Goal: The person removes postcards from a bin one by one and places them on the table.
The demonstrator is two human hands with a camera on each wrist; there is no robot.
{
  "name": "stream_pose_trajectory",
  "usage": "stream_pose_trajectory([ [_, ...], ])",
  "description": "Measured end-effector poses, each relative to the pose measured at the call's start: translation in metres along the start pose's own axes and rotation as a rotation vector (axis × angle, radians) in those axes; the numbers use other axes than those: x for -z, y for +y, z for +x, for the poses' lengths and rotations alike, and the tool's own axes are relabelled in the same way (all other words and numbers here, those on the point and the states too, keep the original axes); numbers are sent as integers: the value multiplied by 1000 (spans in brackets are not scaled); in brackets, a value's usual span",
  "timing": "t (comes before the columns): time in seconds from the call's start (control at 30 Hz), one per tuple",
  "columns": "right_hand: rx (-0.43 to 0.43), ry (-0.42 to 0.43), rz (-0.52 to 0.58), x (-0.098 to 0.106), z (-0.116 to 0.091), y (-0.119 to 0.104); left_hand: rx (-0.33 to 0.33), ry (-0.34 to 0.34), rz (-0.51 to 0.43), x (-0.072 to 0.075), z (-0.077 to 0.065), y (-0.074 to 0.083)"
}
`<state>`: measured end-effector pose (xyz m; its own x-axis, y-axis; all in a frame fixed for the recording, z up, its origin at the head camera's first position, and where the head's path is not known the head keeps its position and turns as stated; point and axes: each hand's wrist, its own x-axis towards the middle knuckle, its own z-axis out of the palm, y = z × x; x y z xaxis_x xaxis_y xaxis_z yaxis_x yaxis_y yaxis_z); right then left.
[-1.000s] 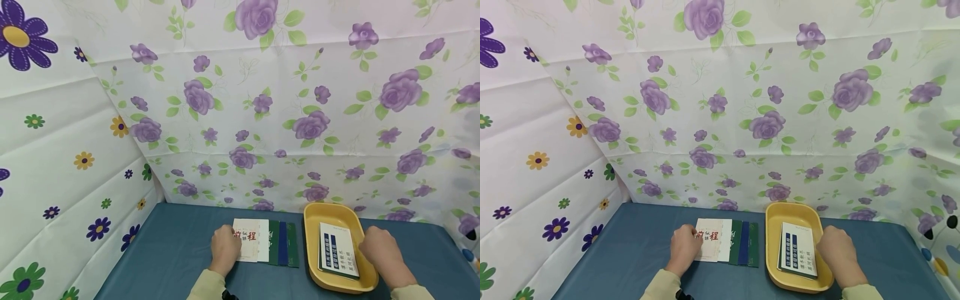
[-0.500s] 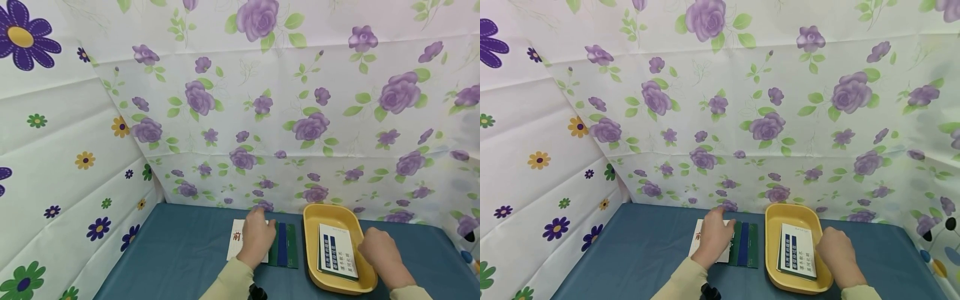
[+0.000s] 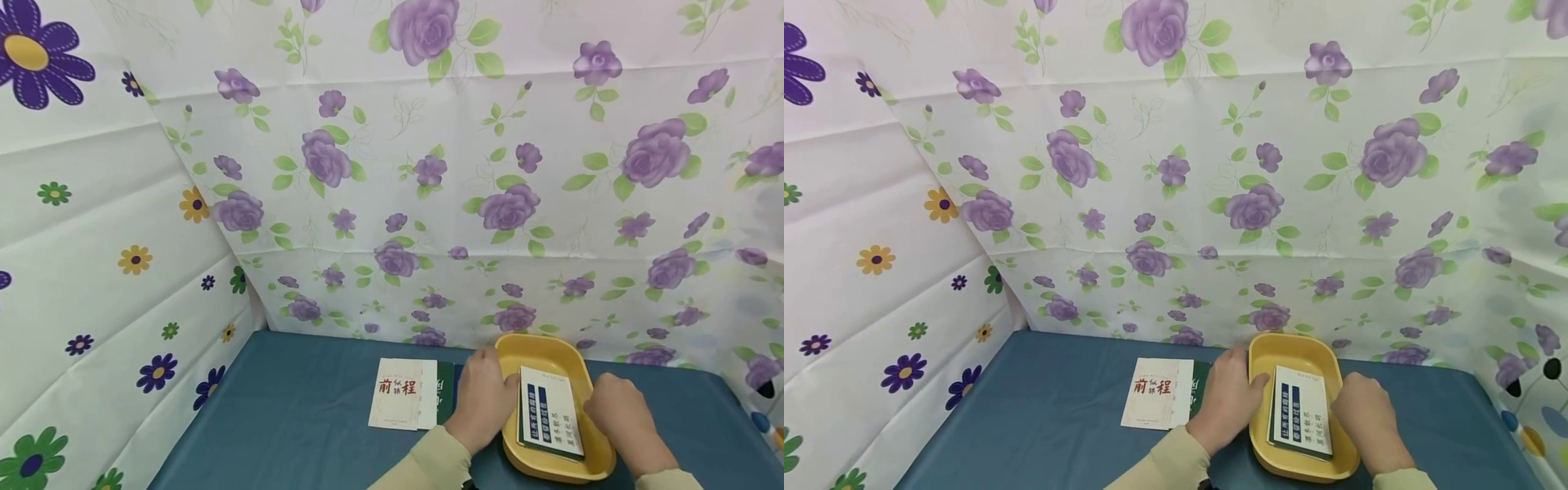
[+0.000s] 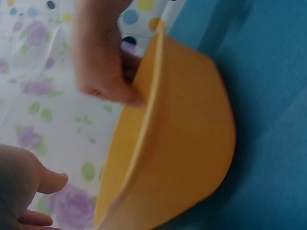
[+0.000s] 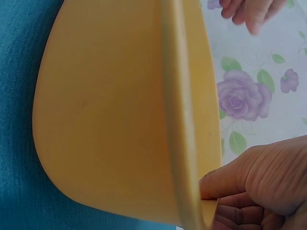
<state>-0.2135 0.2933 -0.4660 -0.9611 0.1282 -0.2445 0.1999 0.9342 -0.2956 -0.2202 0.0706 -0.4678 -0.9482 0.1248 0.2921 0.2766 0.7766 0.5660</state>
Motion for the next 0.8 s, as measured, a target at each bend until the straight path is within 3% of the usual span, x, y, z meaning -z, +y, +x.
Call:
stream_pose_trajectory([
  [0.17, 0, 12, -4, -1, 1, 0, 1, -106, 21, -15, -5, 14],
  [0.43, 32, 15, 5, -2, 0, 3, -68, -243, 99, -46, -12, 26],
  [0.6, 45, 33, 6, -4, 0, 5, -95, -265, 258, -63, -16, 30],
  [0.8, 41, 38, 8, -3, 0, 4, -42, -267, 445, -76, -16, 34],
])
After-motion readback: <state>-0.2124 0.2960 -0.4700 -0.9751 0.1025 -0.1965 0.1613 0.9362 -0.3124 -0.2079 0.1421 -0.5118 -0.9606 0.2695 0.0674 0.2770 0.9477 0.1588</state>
